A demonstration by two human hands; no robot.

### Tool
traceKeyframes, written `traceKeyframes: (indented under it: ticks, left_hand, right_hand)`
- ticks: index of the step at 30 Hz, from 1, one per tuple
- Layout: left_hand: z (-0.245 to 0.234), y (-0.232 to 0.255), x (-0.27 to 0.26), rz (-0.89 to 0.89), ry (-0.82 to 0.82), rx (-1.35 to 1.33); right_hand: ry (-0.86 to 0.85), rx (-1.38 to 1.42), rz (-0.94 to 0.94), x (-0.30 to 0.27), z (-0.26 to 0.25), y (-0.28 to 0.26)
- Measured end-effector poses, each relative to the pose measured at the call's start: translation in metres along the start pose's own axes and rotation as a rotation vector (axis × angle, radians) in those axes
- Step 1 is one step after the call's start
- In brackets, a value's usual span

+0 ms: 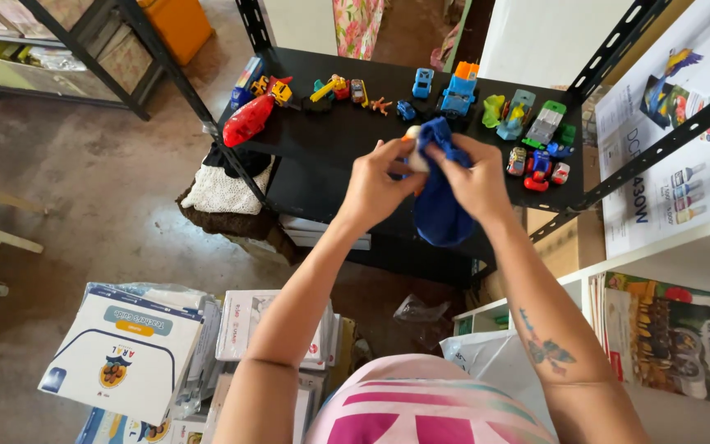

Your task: Cleaning various plastic toys and model cars with a microfiber cloth.

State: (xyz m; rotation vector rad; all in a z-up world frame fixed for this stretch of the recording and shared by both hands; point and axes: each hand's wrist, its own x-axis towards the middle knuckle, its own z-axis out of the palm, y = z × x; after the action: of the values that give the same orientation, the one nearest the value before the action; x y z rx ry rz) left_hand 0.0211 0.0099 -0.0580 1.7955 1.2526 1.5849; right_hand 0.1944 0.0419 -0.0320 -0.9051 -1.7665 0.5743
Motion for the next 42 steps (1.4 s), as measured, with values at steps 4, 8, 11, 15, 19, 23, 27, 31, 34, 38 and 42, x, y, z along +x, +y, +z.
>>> traceKeyframes:
  ticks: [4, 8, 11, 15, 19, 23, 27, 31, 34, 38, 42]
  left_hand:
    - [-0.003, 0.014, 0.001, 0.023, 0.059, -0.174]
    - [-0.014, 0.034, 0.014, -0.042, 0.157, -0.298]
    - [-0.018, 0.045, 0.018, -0.042, 0.205, -0.248]
    - [-0.008, 0.062, 0.017, 0.052, 0.3, 0.018]
    - [-0.015, 0.065, 0.007, 0.127, 0.172, -0.055]
    - [-0.015, 0.063, 0.006, 0.109, 0.105, -0.145]
    - [-0.013, 0.059, 0.009, 0.039, 0.161, -0.321]
    - [-0.026, 0.058, 0.016, 0.021, 0.154, -0.497]
    - [-0.011, 0.044, 0.015, -0.026, 0.241, -0.394]
    - [0.022, 0.047, 0.011, -0.064, 0.309, -0.313]
    - [0.029, 0.029, -0.003, 0.129, 0.201, 0.16]
  right_hand:
    - [0.089, 0.237, 0.277, 0.007, -0.003, -0.011]
    - [0.294, 1.003, 0.722, 0.009, -0.01, -0.007]
    - [0.237, 1.107, 0.753, 0.0, -0.008, 0.022]
    - [0.222, 0.835, 0.49, -0.008, 0.023, -0.003]
    - [0.317, 0.829, 0.498, 0.009, 0.014, -0.028]
    - [0.332, 0.711, 0.487, 0.018, 0.015, -0.028]
    - [0.251, 0.601, 0.474, 0.021, 0.016, -0.004]
    - [0.287, 0.513, 0.676, 0.027, -0.016, 0.001]
    - [0.305, 1.006, 0.772, 0.038, -0.034, -0.01]
    - [0.251, 0.806, 0.928, 0.048, -0.023, -0.064]
    - [0.094, 0.7, 0.44, 0.002, 0.011, -0.025]
